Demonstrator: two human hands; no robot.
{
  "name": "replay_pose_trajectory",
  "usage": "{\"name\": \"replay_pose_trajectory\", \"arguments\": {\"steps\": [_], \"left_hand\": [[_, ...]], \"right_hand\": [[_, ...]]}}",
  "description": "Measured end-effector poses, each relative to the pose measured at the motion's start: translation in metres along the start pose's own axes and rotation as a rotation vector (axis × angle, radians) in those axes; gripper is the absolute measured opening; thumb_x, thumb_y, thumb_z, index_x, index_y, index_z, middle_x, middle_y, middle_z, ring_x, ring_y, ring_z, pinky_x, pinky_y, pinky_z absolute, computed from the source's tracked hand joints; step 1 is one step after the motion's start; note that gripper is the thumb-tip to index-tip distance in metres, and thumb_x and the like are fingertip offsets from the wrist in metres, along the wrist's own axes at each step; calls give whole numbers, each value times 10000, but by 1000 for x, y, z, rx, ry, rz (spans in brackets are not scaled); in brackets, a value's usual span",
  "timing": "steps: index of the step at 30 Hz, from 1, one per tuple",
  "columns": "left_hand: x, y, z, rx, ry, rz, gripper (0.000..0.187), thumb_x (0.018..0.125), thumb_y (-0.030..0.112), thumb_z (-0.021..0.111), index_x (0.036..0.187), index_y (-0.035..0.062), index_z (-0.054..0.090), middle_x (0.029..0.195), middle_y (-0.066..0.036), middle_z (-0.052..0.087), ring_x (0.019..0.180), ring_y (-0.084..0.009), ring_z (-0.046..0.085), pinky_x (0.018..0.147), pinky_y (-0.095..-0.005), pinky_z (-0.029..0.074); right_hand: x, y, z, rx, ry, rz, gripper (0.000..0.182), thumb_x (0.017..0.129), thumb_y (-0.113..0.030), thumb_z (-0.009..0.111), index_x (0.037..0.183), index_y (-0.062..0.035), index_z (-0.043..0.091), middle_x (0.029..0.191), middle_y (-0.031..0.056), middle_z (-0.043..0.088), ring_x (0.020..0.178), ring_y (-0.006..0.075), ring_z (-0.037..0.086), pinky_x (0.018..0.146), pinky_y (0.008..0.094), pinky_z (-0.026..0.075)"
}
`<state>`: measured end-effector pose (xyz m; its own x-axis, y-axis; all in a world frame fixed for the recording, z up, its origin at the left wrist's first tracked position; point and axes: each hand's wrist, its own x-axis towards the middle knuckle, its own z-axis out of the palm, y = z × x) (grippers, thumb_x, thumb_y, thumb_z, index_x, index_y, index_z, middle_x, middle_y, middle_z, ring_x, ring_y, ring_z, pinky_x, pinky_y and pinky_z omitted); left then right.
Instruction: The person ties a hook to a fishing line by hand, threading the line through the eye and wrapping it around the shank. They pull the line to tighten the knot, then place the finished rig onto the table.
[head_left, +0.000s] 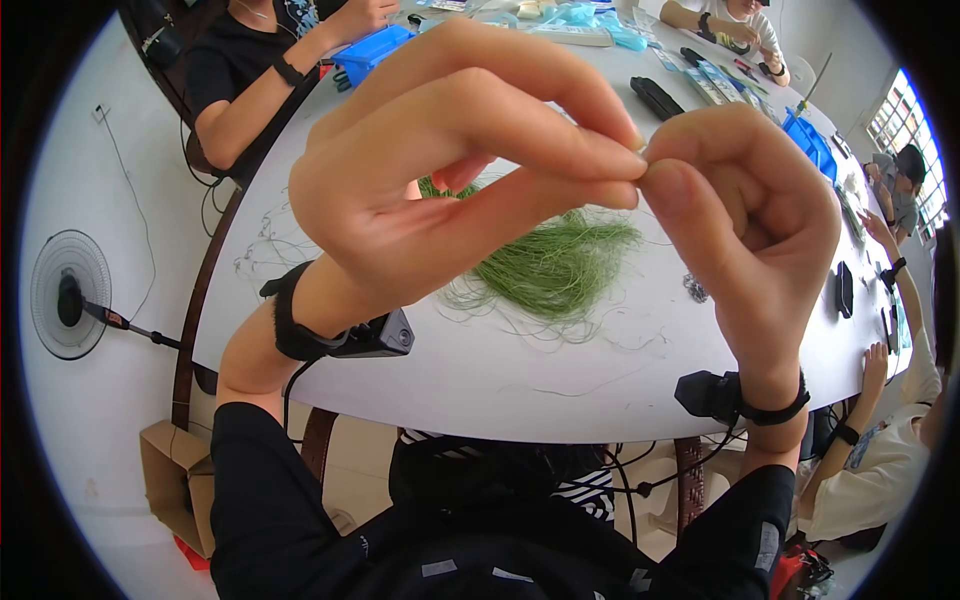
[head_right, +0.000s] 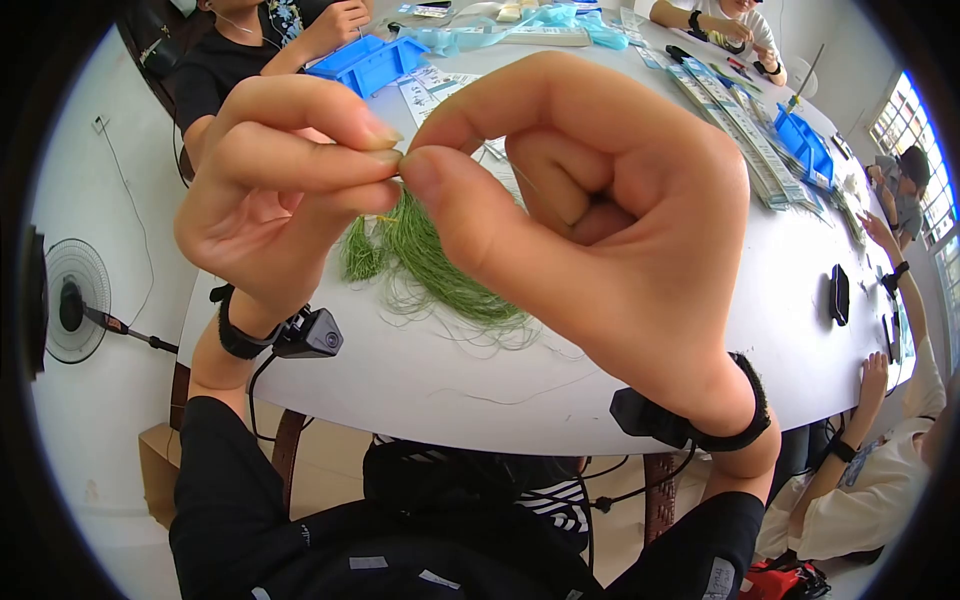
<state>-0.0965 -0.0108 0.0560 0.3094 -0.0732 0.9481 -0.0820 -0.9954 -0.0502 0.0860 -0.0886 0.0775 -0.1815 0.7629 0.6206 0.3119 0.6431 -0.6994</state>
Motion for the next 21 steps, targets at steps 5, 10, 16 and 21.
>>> {"name": "replay_pose_trajectory", "arguments": {"steps": [5,10,16,21], "left_hand": [[17,9,-13,114,-212,-7,209,670,-38,733,849,-1,630,885,-118,598,821,-191,621,622,-226,513],[18,15,-14,105,-224,-64,195,682,-58,717,842,-7,618,887,-118,594,799,-167,608,591,-207,490],[13,6,-11,-32,-136,-67,166,722,-98,662,860,-47,586,938,-153,568,746,-143,578,607,-218,468],[9,4,-11,-49,-78,-47,161,738,-105,640,878,-58,577,965,-164,556,763,-145,565,638,-226,466]], "right_hand": [[1,0,-2,71,-24,56,154,814,-105,607,869,36,577,541,-88,424,501,-14,309,497,153,236],[3,2,-3,175,-56,101,175,818,-140,610,851,28,572,561,-82,434,521,-7,320,514,156,239],[3,8,-4,19,25,-118,136,844,-107,594,859,26,571,737,11,574,603,18,437,544,152,312],[-12,3,3,-256,276,-256,83,839,0,574,912,35,562,851,77,620,654,35,492,582,145,358]]}}
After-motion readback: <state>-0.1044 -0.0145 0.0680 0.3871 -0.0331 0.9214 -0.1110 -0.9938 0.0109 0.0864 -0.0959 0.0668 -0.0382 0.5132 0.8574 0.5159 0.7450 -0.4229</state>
